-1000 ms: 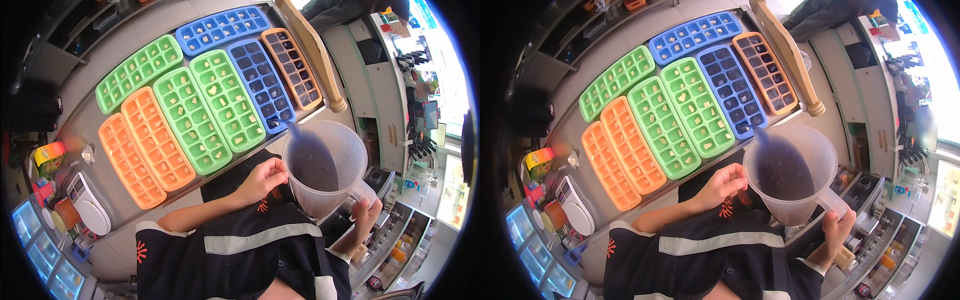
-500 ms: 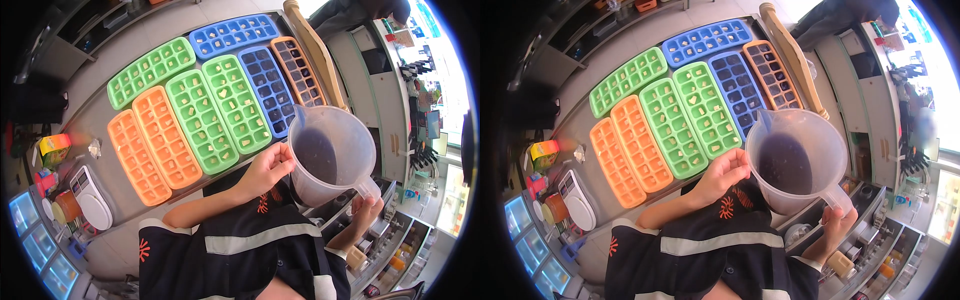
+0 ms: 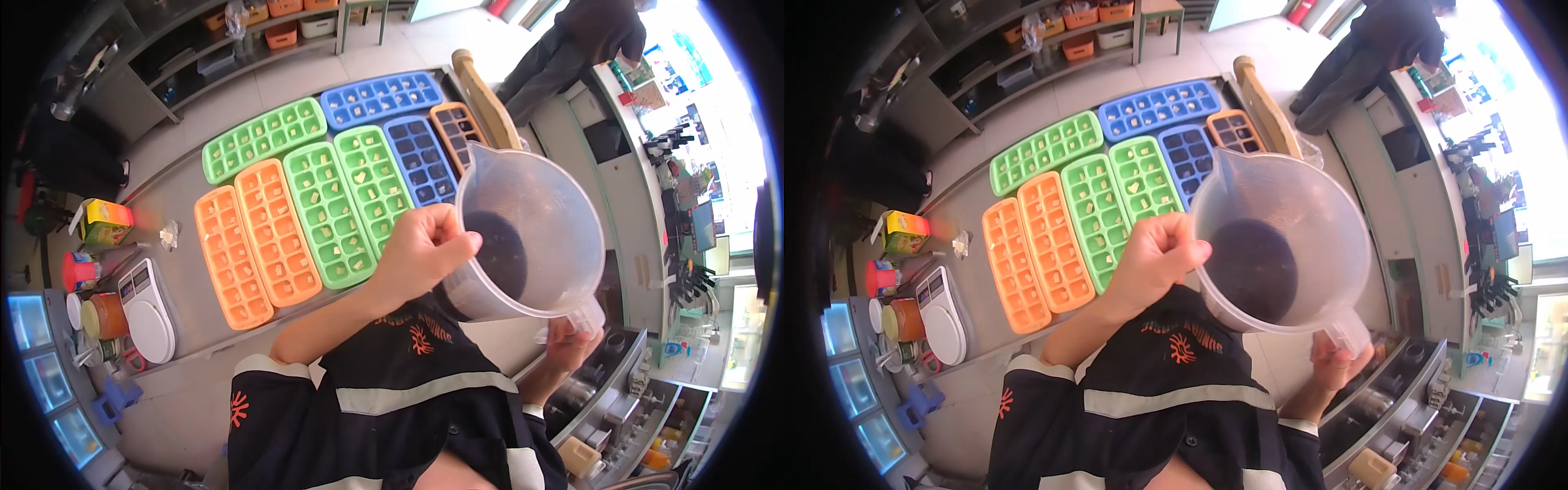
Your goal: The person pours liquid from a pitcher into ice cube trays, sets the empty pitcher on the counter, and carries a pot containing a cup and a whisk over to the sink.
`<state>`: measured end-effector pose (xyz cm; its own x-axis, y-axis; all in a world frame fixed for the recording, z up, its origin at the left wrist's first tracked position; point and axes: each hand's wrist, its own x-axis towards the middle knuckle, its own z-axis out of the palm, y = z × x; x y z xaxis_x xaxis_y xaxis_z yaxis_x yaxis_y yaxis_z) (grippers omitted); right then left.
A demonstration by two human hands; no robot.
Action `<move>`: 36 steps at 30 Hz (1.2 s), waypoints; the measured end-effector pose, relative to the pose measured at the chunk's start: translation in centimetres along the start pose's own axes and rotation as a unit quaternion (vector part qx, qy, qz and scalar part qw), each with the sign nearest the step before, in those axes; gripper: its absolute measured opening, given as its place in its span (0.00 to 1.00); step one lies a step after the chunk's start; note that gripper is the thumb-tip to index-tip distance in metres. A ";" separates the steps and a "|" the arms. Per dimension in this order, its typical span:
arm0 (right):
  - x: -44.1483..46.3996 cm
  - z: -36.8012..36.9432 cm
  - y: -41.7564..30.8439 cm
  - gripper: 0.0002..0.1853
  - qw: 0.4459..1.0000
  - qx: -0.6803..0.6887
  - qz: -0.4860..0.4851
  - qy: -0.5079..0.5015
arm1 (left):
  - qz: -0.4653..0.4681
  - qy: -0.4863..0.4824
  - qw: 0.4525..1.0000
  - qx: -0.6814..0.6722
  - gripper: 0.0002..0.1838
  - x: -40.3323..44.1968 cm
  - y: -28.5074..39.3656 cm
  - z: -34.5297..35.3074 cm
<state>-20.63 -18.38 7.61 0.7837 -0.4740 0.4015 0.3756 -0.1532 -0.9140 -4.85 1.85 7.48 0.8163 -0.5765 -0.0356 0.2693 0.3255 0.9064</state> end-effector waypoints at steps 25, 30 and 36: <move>-1.7 6.5 -0.5 0.13 0.907 0.000 -0.179 -0.380 | 0.200 0.160 0.946 0.197 0.19 -12.8 -10.4 6.0; 0.2 5.2 -2.2 0.14 0.912 -0.111 -0.297 -0.261 | 0.215 0.234 0.947 0.030 0.31 -14.1 -9.2 3.7; 1.8 7.8 -1.3 0.14 0.881 -0.168 -0.392 -0.204 | 0.157 0.196 0.967 0.047 0.32 -18.4 -5.9 1.3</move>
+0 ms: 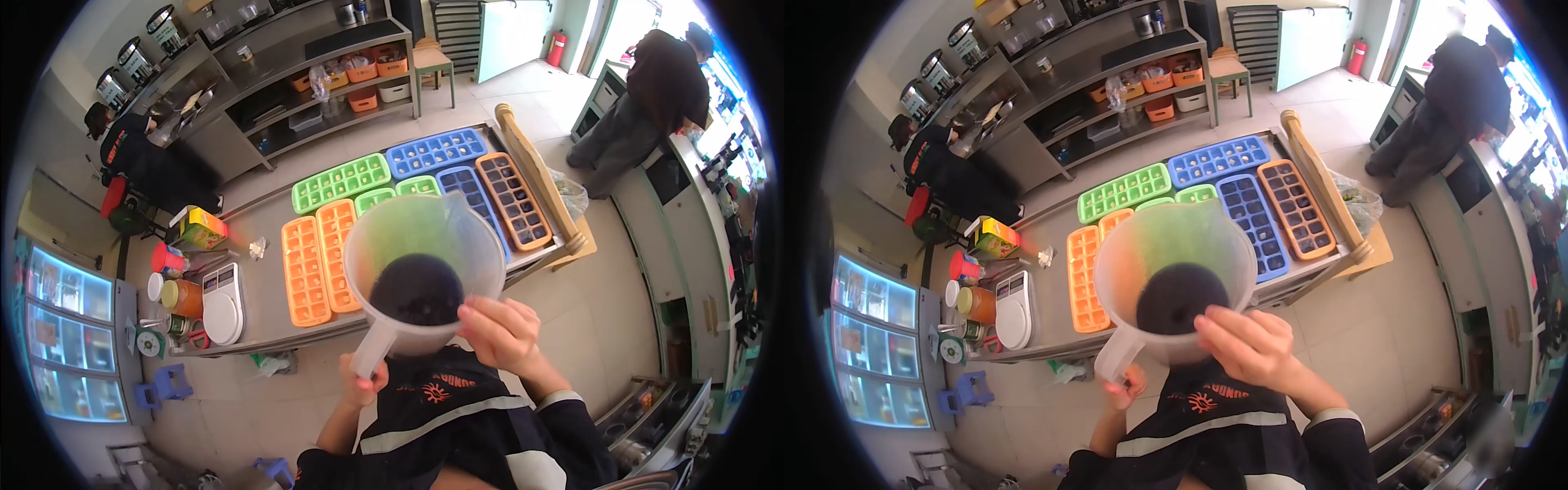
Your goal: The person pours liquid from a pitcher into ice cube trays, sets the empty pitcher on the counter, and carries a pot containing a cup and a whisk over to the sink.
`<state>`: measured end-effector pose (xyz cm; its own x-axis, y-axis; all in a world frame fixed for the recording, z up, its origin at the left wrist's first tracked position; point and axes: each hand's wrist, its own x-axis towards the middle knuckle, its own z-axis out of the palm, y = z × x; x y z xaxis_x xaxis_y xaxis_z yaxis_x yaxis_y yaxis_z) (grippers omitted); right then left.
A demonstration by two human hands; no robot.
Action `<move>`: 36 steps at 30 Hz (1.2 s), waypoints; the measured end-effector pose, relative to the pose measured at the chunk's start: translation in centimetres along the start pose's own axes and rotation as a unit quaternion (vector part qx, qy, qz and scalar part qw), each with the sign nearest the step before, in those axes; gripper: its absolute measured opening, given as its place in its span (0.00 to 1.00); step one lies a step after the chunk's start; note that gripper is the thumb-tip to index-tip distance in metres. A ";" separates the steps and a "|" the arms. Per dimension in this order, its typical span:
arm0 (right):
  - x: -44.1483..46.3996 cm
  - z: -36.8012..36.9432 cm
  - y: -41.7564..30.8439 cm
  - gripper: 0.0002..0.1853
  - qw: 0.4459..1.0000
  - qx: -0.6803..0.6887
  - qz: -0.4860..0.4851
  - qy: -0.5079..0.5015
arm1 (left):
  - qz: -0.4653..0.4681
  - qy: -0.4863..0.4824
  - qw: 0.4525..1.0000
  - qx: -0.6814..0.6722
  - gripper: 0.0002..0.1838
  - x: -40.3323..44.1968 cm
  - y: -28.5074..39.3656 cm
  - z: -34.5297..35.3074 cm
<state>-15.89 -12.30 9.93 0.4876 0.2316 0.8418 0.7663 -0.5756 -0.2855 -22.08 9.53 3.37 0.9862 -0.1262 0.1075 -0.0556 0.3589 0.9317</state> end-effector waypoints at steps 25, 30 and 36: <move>-3.8 6.7 7.7 0.10 0.897 0.426 -0.105 -0.051 | -0.098 0.235 0.918 0.305 0.32 -6.7 -0.3 4.1; -4.0 6.6 9.5 0.11 0.874 0.463 -0.109 -0.098 | -0.162 0.271 0.911 0.264 0.33 -6.4 -1.4 6.2; -4.5 6.9 10.6 0.12 0.849 0.493 -0.144 -0.126 | -0.193 0.295 0.895 0.273 0.33 -5.3 -1.1 7.8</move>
<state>-7.13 -14.04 -0.05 0.1993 0.4825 0.8529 0.7859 0.4413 -0.4332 -28.44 2.58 4.46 0.8509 0.4238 -0.3104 0.3970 -0.1316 0.9083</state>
